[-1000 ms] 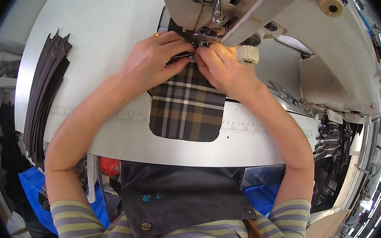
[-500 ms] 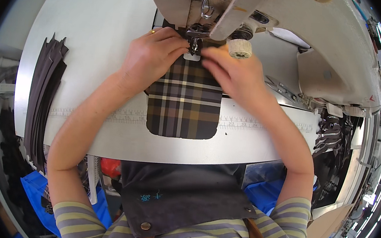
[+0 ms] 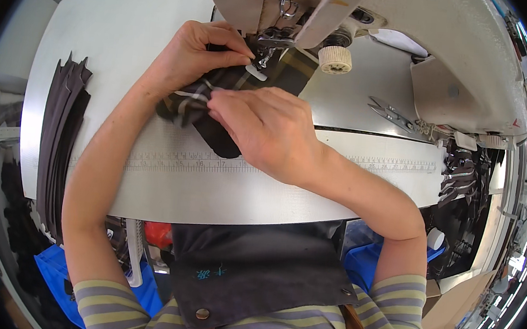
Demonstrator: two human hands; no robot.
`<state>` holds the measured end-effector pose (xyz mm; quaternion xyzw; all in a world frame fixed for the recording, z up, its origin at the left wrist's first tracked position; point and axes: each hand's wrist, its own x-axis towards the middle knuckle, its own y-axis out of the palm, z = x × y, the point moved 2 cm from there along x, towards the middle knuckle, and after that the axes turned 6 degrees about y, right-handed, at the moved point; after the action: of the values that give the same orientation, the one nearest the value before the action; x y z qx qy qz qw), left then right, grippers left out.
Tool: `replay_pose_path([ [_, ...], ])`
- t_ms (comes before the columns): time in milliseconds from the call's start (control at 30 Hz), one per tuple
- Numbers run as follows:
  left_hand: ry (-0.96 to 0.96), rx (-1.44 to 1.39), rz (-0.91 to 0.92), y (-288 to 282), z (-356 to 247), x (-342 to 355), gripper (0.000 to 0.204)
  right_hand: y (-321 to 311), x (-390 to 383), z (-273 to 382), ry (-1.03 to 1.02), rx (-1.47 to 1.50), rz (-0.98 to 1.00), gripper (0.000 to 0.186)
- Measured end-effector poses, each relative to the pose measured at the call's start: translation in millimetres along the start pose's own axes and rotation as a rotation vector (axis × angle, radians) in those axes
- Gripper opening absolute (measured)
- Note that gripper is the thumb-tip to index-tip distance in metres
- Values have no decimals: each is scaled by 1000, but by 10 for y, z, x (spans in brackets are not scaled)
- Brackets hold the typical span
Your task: Sewing a zipper onto a piece of plaid fabric using an industrial sewing machine.
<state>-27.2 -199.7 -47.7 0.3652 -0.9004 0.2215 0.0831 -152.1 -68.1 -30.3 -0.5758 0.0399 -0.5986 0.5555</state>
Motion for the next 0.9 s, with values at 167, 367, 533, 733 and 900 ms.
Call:
replay_pose_path([
  [167, -11, 97, -49, 89, -45, -66, 10, -99, -183, -122, -78, 73, -3, 19],
  [367, -131, 243, -150, 196, -213, -50, 14, -201, -343, -224, -109, 68, 147, 22],
  [533, -168, 171, -136, 203, -214, -56, 13, -210, -299, -194, -136, 20, 210, 17],
  [733, -192, 188, -105, 205, -224, -53, 12, -194, -310, -187, -116, 35, 215, 18],
  [900, -217, 212, -84, 196, -246, -35, 12, -185, -337, -191, -114, 15, 235, 21],
])
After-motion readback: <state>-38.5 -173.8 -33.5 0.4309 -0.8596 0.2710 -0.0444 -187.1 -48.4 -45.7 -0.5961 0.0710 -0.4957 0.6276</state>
